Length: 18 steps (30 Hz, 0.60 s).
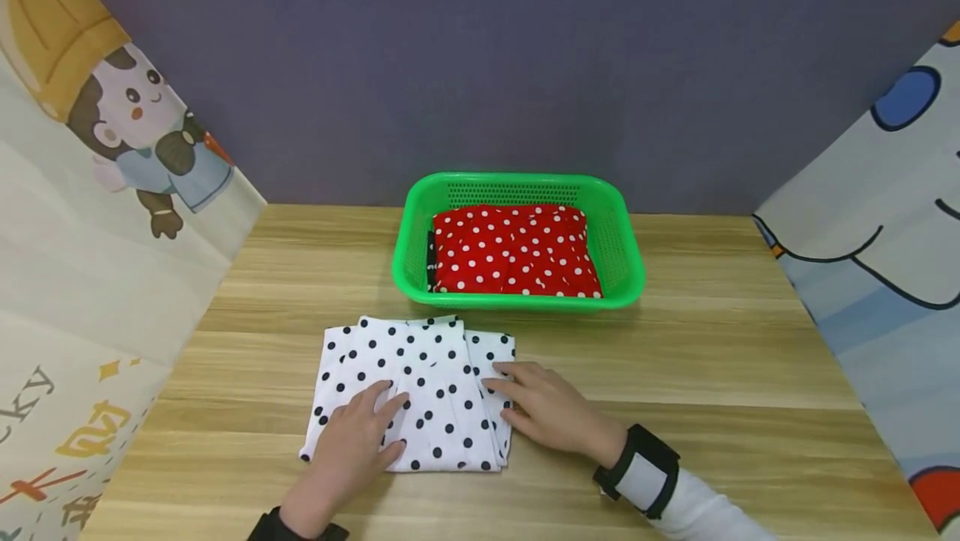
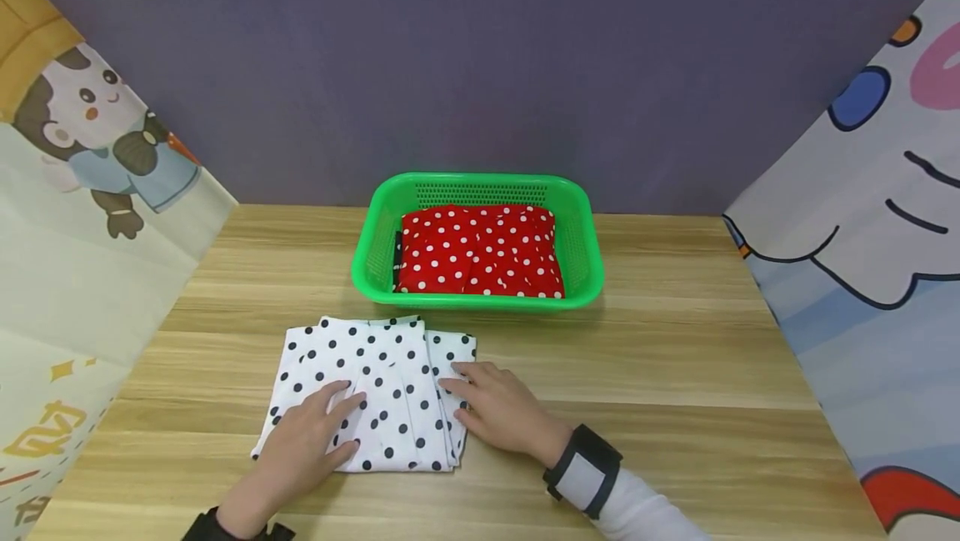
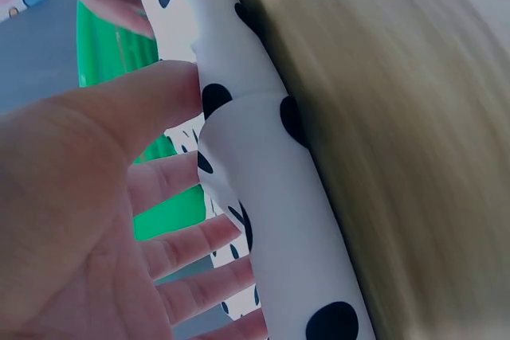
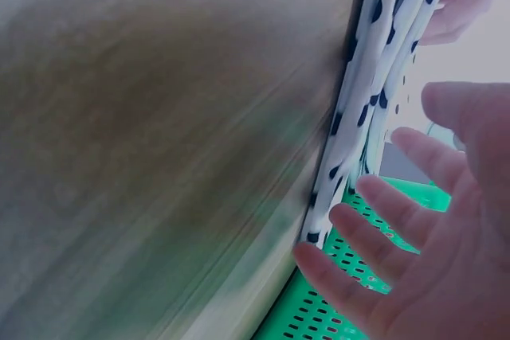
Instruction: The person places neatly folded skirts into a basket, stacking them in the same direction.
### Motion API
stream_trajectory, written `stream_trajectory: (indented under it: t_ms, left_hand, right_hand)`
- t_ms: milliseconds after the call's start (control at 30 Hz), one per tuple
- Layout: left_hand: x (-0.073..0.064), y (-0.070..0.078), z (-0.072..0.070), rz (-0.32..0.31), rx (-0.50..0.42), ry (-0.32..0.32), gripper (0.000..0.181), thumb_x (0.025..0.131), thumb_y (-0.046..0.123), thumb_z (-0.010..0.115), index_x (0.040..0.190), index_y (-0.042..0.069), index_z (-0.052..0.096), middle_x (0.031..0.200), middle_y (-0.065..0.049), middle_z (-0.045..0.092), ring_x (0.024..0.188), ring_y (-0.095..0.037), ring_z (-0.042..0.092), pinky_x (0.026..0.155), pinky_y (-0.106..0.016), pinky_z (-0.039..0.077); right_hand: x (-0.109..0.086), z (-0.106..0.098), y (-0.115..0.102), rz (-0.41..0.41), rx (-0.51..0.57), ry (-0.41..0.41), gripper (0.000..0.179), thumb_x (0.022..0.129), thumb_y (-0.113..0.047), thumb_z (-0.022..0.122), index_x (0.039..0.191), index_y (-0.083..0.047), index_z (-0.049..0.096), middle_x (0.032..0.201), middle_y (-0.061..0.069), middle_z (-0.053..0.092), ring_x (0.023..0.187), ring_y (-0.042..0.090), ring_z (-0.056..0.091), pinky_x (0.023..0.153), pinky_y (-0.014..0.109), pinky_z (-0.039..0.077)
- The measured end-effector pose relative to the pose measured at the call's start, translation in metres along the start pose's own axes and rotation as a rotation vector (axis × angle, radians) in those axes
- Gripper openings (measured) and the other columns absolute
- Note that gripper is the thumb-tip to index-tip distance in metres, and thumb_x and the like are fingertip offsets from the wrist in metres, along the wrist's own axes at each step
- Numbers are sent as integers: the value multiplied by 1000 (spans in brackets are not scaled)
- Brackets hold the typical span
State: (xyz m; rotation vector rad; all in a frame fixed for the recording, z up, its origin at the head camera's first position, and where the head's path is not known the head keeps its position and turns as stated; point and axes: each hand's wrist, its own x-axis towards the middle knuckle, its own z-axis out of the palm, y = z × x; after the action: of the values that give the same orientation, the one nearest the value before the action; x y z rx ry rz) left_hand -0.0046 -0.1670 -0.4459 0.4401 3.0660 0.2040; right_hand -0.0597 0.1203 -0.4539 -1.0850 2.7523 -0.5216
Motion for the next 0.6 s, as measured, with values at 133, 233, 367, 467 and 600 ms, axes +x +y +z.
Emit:
stream_trajectory:
  t_ms: [133, 233, 367, 467, 600]
  left_hand:
    - [6, 11, 2, 31, -19, -36, 58, 76, 41, 70, 126, 16, 56, 133, -14, 46, 119, -33, 46, 90, -51, 43]
    - [8, 18, 3, 60, -44, -29, 58, 76, 41, 70, 126, 16, 56, 133, -14, 46, 120, -32, 46, 90, -51, 43]
    - [9, 25, 4, 110, -70, -9, 58, 75, 41, 70, 124, 14, 58, 133, -14, 48, 118, -32, 49, 88, -49, 44]
    - [10, 28, 2, 149, -92, -10, 57, 75, 40, 70, 123, 12, 57, 132, -14, 48, 117, -31, 49, 88, -48, 45]
    - [12, 31, -1, 164, -127, -8, 55, 78, 38, 68, 126, 14, 55, 131, -13, 50, 116, -30, 50, 90, -48, 45]
  right_hand:
    - [-2, -1, 1, 37, -20, -29, 44, 91, -35, 53, 134, -26, 48, 141, 5, 41, 128, 24, 39, 100, 46, 39]
    - [-5, -2, 4, 69, -30, -43, 44, 92, -35, 52, 134, -25, 48, 142, 6, 41, 128, 26, 39, 100, 48, 38]
    - [-11, -2, 10, 100, -39, -34, 42, 91, -33, 54, 132, -24, 51, 140, 6, 43, 127, 26, 39, 99, 49, 38]
    - [-16, -4, 14, 115, -34, -19, 40, 90, -31, 55, 130, -23, 54, 137, 6, 45, 126, 26, 41, 99, 49, 39]
    - [-21, -7, 18, 134, -22, -6, 37, 90, -29, 56, 127, -22, 56, 135, 7, 47, 125, 26, 42, 98, 50, 39]
